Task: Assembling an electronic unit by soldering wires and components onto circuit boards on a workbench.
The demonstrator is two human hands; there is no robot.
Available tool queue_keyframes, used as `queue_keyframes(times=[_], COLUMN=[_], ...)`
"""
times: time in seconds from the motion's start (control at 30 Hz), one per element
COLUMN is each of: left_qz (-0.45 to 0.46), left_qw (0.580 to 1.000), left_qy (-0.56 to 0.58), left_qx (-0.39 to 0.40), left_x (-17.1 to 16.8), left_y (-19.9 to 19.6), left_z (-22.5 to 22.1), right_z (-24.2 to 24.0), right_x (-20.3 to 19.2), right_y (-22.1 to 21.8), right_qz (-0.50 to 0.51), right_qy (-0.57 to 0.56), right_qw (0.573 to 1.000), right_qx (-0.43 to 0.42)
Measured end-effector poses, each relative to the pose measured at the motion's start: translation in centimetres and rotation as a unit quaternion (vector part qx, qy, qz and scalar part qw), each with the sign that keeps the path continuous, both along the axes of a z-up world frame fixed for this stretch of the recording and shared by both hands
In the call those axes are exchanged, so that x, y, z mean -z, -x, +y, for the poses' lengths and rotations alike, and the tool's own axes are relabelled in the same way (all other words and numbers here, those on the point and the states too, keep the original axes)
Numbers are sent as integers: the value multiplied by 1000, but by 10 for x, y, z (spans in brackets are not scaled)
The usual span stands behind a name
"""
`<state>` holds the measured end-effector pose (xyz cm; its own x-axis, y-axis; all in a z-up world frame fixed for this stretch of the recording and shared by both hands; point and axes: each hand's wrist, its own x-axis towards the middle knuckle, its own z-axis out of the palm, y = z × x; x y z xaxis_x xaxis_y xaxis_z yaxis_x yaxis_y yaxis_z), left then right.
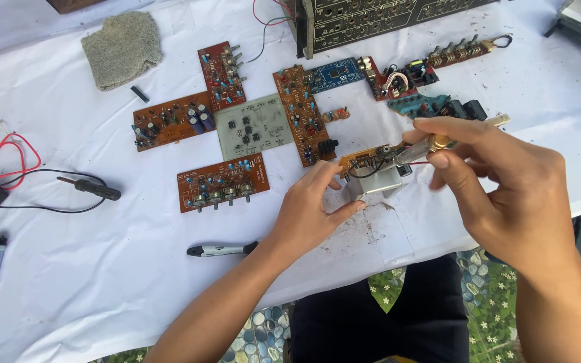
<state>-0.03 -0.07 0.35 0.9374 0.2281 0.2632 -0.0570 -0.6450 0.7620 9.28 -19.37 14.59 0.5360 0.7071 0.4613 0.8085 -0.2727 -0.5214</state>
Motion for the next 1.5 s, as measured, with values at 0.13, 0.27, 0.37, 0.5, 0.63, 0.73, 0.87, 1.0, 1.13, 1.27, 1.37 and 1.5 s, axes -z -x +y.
queue_keyframes(times=[0.13,0.27,0.37,0.5,0.63,0.73,0.87,1.0,1.13,1.27,1.37,1.5], left_qz=[10,18,13,5,17,16,29,19,38,28,25,28], left_qw=[1000,1000,1000,1000,1000,1000,999,1000,999,999,1000,1000], left_qy=[2,13,8,15,13,17,21,19,11,19,13,3], left_qx=[3,1,4,7,8,11,0,2,-3,-2,-2,-4], left_x=[-1,-3,2,-2,-2,-4,-1,-2,-3,-2,-1,1], left_y=[-1,0,-1,-1,-2,-4,-3,-2,-2,-3,-3,-3], left_z=[0,1,1,0,1,2,1,1,1,0,1,-1], right_z=[0,-2,-8,-16,-11,-15,-23,-31,-44,-47,-51,-52], right_x=[8,5,15,39,28,47,54,61,93,101,100,101], right_y=[-3,2,12,9,13,13,11,16,10,13,21,21], right_qz=[-10,19,29,46,-78,-117,-106,-102,-128,-124,-121,-117], right_qy=[-32,-24,-32,-137,-60,-113,-140,-128,-154,-193,-209,-206], right_qw=[999,999,998,989,995,986,983,986,979,972,967,969], right_qx=[23,14,52,27,29,38,55,40,44,56,79,76])
